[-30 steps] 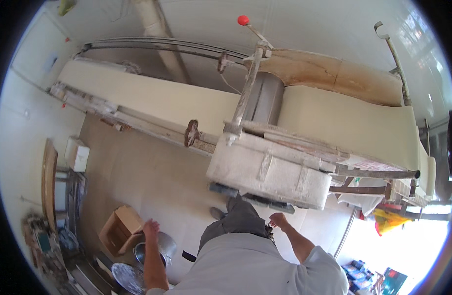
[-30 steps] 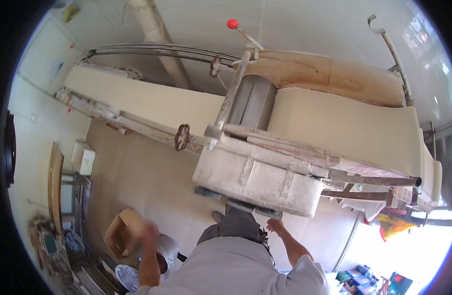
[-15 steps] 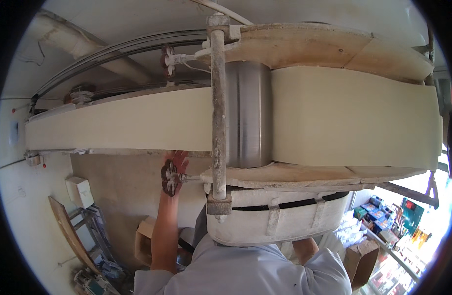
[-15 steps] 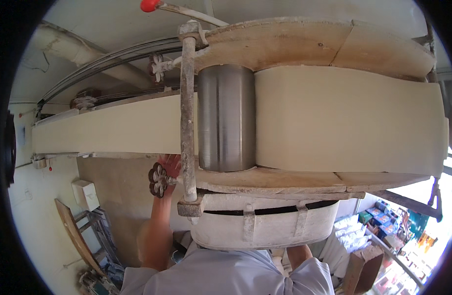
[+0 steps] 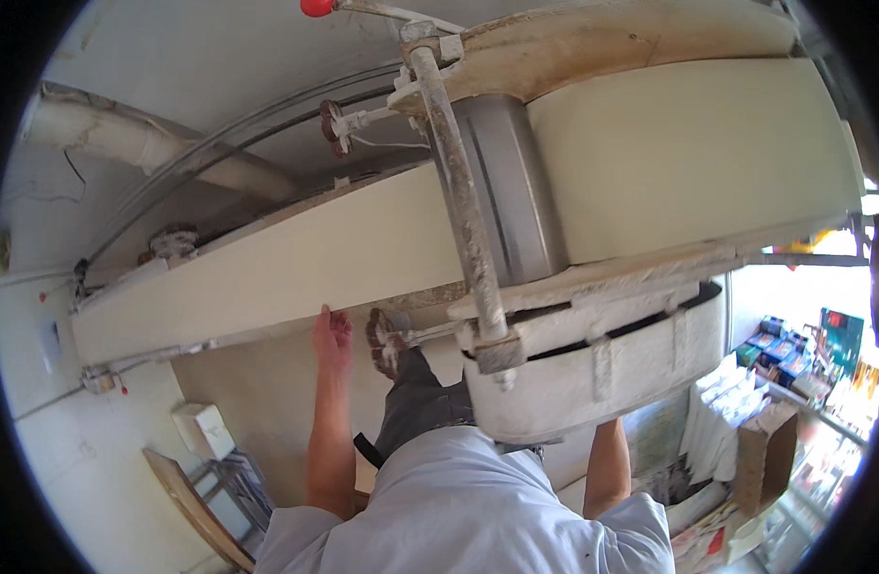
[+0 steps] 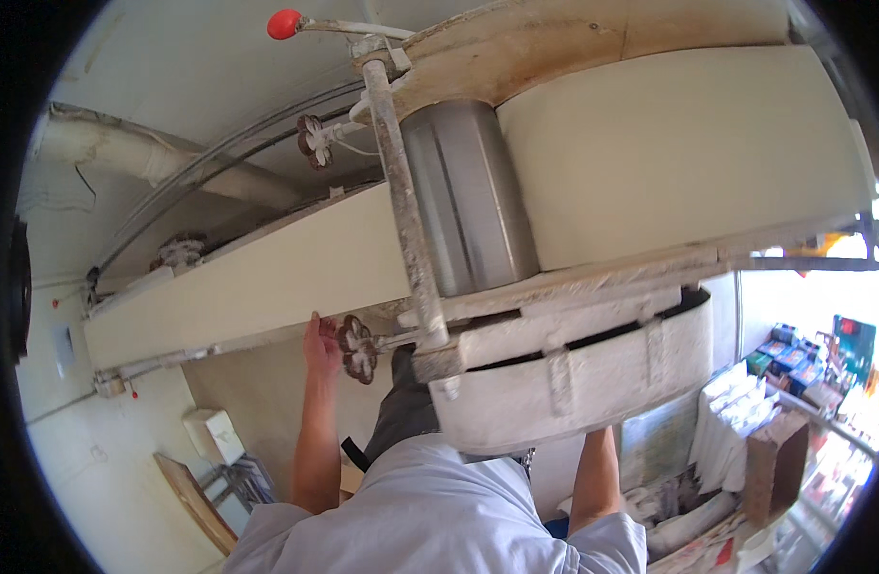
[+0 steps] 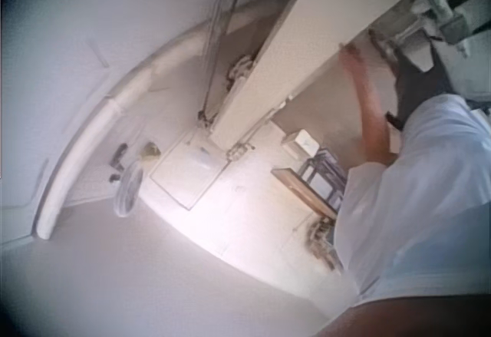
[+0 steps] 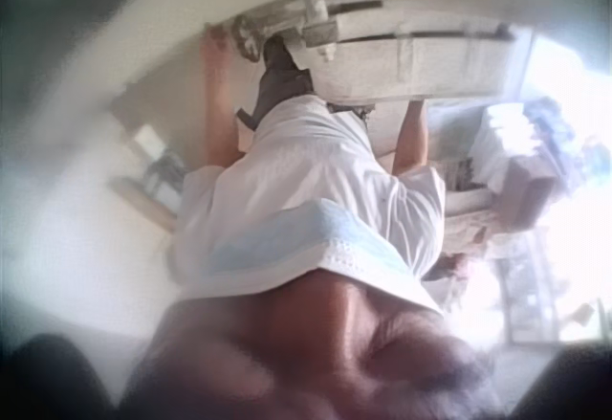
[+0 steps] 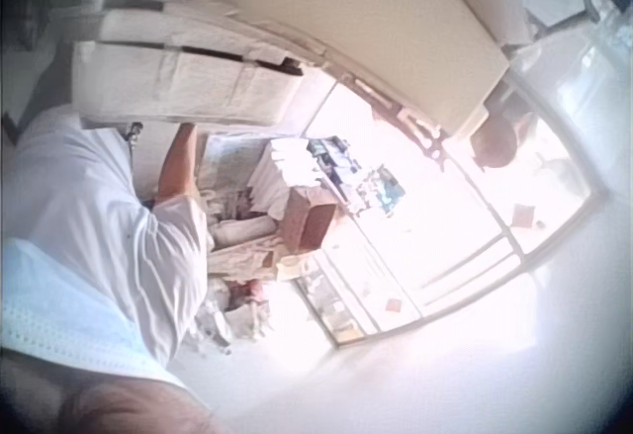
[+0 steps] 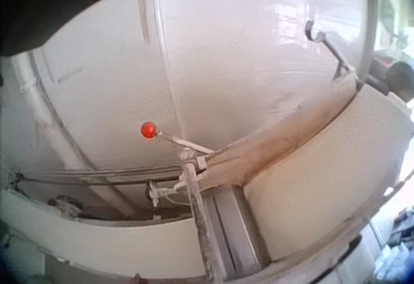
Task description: The person removes a large sheet of dough from a wooden rack, feeds it through a dough sheeter, and collects the resulting noodles. They repeat this with a second sheet, then gather the noodles and place them on a wooden board. Finally, they use a scraper to clean flour from a metal tray.
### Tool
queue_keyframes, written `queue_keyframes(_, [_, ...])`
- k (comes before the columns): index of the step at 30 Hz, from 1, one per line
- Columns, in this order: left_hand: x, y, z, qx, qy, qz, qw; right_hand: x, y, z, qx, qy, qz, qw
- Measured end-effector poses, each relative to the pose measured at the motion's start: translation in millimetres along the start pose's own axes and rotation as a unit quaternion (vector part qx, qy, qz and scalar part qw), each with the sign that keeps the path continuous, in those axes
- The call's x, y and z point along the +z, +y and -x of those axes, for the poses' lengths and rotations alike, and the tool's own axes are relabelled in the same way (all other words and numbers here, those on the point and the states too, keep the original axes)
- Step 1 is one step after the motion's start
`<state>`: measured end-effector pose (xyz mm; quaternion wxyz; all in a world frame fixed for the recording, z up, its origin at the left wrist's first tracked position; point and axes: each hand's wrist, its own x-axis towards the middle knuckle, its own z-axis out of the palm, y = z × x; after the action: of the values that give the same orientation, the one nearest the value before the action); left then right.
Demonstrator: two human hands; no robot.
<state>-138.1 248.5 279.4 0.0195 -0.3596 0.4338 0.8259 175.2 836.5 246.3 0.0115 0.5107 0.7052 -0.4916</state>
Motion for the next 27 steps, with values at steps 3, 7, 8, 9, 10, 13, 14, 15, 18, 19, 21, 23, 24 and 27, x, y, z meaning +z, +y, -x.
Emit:
queue_keyframes(3, [-10.2, 27.6, -0.3, -0.06, -0.087, -0.023, 0.994, 32.6, -18.9, 4.2, -0.058, 0.076, -0.028, 0.995])
queue_keyframes(7, [-12.9, 67.0, 22.1, -0.131, -0.129, -0.179, 0.967, 56.8, -51.8, 2.9, -0.116, 0.165, -0.037, 0.979])
queue_keyframes(8, [-11.5, 78.5, 25.2, -0.136, -0.133, -0.224, 0.956, 60.8, -61.0, 0.7, -0.125, 0.183, -0.039, 0.974])
queue_keyframes(9, [-8.8, 89.7, 26.2, -0.109, -0.151, -0.256, 0.949, 62.1, -69.6, -0.7, -0.133, 0.196, -0.041, 0.971])
queue_keyframes(10, [-7.0, 99.0, 28.2, -0.08, -0.17, -0.287, 0.939, 64.6, -77.9, -3.4, -0.139, 0.208, -0.042, 0.967])
queue_keyframes(13, [6.8, 120.5, 20.2, -0.014, -0.192, -0.354, 0.915, 66.3, -94.9, -9.2, -0.157, 0.235, -0.042, 0.958])
queue_keyframes(14, [13.2, 125.9, 16.6, 0.01, -0.211, -0.364, 0.907, 66.8, -98.1, -10.7, -0.164, 0.242, -0.043, 0.955])
queue_keyframes(15, [20.3, 130.7, 13.6, 0.023, -0.188, -0.38, 0.906, 66.3, -100.5, -12.6, -0.169, 0.247, -0.041, 0.953])
queue_keyframes(18, [47.7, 136.4, 3.0, 0.048, -0.215, -0.403, 0.888, 65.2, -106.8, -21.8, -0.176, 0.272, -0.046, 0.945])
queue_keyframes(19, [55.3, 137.7, 1.0, 0.05, -0.229, -0.401, 0.885, 65.5, -108.1, -24.1, -0.177, 0.283, -0.067, 0.94])
queue_keyframes(21, [66.6, 138.9, -4.2, 0.086, -0.23, -0.413, 0.877, 66.6, -112.7, -25.7, -0.19, 0.308, -0.128, 0.924])
queue_keyframes(23, [76.6, 143.3, -17.1, 0.135, -0.21, -0.487, 0.837, 69.6, -118.5, -21.5, -0.201, 0.337, -0.11, 0.913])
queue_keyframes(24, [80.6, 145.2, -25.5, 0.159, -0.201, -0.518, 0.816, 70.8, -120.8, -18.9, -0.21, 0.338, -0.152, 0.905])
queue_keyframes(27, [103.0, 156.6, -76.3, 0.311, -0.209, -0.596, 0.71, 74.4, -133.3, -4.8, -0.198, 0.376, -0.229, 0.876])
